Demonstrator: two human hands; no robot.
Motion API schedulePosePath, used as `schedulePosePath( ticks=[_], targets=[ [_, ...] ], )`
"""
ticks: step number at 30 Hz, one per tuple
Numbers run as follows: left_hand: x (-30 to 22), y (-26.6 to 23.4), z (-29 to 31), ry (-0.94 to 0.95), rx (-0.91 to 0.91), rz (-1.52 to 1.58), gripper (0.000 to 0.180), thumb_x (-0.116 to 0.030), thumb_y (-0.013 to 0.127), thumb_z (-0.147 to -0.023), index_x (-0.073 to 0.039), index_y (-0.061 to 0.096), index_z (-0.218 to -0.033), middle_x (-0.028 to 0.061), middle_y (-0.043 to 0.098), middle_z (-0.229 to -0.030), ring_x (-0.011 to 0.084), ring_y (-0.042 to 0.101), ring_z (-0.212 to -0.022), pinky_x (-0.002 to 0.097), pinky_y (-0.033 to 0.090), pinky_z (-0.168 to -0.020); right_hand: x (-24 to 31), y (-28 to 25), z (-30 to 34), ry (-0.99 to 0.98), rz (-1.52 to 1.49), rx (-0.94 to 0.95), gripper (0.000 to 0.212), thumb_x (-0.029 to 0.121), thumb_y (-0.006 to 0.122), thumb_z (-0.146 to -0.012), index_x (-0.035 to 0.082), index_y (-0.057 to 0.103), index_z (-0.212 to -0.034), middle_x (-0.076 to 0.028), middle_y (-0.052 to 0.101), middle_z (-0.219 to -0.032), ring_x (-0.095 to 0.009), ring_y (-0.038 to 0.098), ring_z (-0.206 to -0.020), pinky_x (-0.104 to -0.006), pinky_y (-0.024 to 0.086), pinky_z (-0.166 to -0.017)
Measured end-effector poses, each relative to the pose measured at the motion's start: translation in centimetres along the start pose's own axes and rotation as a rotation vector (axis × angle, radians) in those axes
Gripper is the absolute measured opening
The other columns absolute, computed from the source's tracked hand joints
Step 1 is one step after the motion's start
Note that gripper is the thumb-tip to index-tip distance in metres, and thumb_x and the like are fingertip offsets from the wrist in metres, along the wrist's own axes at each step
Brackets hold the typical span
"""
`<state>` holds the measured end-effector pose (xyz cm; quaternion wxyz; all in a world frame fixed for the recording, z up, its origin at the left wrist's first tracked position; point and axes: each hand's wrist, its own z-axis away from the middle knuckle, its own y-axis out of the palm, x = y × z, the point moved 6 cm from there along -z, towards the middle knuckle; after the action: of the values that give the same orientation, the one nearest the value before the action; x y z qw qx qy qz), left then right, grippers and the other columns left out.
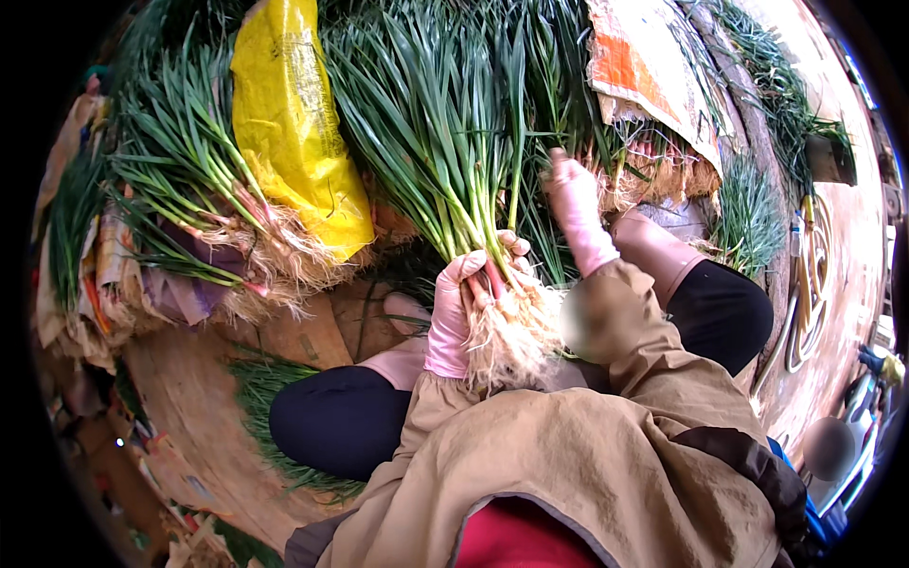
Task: The person picks up a bunch of green onions and removes the outer layers of the bulbs by hand while sitting on the floor.
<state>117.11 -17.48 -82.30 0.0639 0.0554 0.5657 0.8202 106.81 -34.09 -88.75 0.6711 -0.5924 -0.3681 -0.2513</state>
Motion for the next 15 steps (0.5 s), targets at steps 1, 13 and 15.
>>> schedulePosePath(
  ticks=[1,13,15],
  targets=[
    [0.4,0.9,-0.4,-0.046,0.061,0.089,0.039,-0.016,0.059,-0.079,0.003,0.052,-0.113,0.0127,0.054,-0.108,0.0237,0.055,-0.093,0.0389,0.049,-0.082,-3.7,-1.6,-0.9,0.207,0.068,0.03,0.047,0.041,0.043,-0.098,0.004,0.065,-0.08,-0.019,0.062,-0.072,-0.036,0.059,-0.062,-0.0398,0.048,-0.057],
    [0.1,1.0,0.3,0.004,0.007,-0.144,0.057,-0.033,0.059,-0.082,0.001,0.047,-0.126,0.0217,0.05,-0.131,0.0294,0.058,-0.104,0.0454,0.048,-0.096,5.9,0.3,2.5,0.38,-0.942,0.611,0.027,0.03,0.055,-0.095,0.003,0.06,-0.093,0.002,0.054,-0.069,-0.005,0.045,-0.055,-0.018,0.033,-0.047],
    [-1.4,0.8,1.6,0.045,-0.039,-0.239,0.036,-0.019,0.058,-0.086,0.005,0.054,-0.113,0.0173,0.062,-0.108,0.0196,0.063,-0.072,0.0422,0.052,-0.092,8.5,-0.6,3.8,0.204,-0.268,0.49,0.025,0.03,0.055,-0.094,0.006,0.059,-0.094,-0.005,0.056,-0.068,-0.013,0.059,-0.059,-0.0294,0.045,-0.048]
  ],
)
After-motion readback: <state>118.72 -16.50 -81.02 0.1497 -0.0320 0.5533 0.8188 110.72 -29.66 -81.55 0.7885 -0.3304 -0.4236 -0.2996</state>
